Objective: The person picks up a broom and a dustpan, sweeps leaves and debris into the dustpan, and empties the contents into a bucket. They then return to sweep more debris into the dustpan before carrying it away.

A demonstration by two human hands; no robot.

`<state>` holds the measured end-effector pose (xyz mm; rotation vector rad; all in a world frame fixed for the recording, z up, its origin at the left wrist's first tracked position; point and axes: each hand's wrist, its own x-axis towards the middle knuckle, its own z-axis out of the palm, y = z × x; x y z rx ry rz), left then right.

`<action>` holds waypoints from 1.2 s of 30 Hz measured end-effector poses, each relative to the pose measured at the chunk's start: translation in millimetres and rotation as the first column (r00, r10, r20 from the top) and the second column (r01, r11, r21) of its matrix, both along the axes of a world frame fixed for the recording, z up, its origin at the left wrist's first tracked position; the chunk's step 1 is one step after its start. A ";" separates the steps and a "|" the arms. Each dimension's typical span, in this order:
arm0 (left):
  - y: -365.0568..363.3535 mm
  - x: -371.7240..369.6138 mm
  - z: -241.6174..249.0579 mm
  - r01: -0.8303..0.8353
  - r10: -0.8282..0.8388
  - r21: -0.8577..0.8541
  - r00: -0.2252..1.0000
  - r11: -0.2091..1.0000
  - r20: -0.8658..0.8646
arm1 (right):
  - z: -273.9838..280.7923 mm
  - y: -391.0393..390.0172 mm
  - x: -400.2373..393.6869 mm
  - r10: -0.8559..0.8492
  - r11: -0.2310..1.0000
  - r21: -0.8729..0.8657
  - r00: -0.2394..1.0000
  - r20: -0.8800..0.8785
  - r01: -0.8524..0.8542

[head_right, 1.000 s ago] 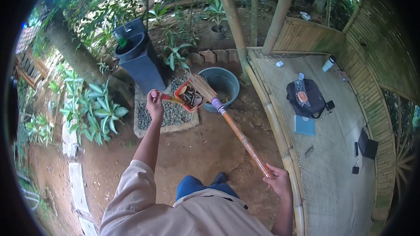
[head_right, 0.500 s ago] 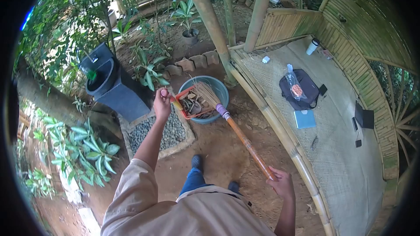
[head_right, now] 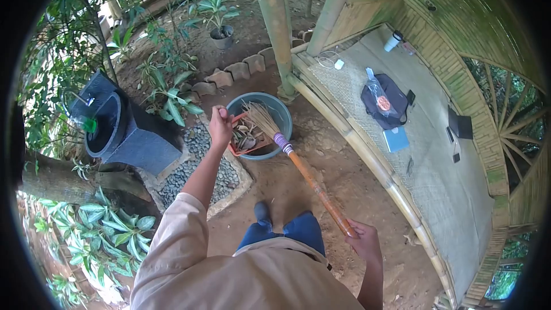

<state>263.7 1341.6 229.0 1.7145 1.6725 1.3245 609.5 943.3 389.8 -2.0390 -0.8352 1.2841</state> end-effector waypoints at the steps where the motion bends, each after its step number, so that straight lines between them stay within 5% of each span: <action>1: 5.8 1.3 0.1 -0.005 0.005 0.014 1.000 1.000 0.012 | 1.5 2.0 -5.7 -0.006 1.000 -0.004 1.000 0.006 0.006; 6: 9.9 10.1 38.0 0.040 -0.019 -0.144 0.990 0.989 0.140 | -0.9 0.5 -23.6 -0.036 0.999 0.015 0.999 0.012 0.036; 11: 37.9 3.3 12.5 0.154 -0.152 -0.070 0.987 0.985 0.045 | 10.6 0.0 -40.2 -0.063 0.998 0.029 0.998 0.007 0.063; 20: 17.0 30.8 47.8 0.541 -0.493 0.141 0.826 0.829 -0.272 | -7.1 -46.1 -40.4 -0.132 0.982 0.132 0.990 -0.049 0.137; 36: -25.5 11.1 44.0 0.636 -0.539 0.082 0.709 0.767 -0.454 | -40.1 -124.5 -77.4 -0.204 0.975 0.068 0.972 -0.118 0.213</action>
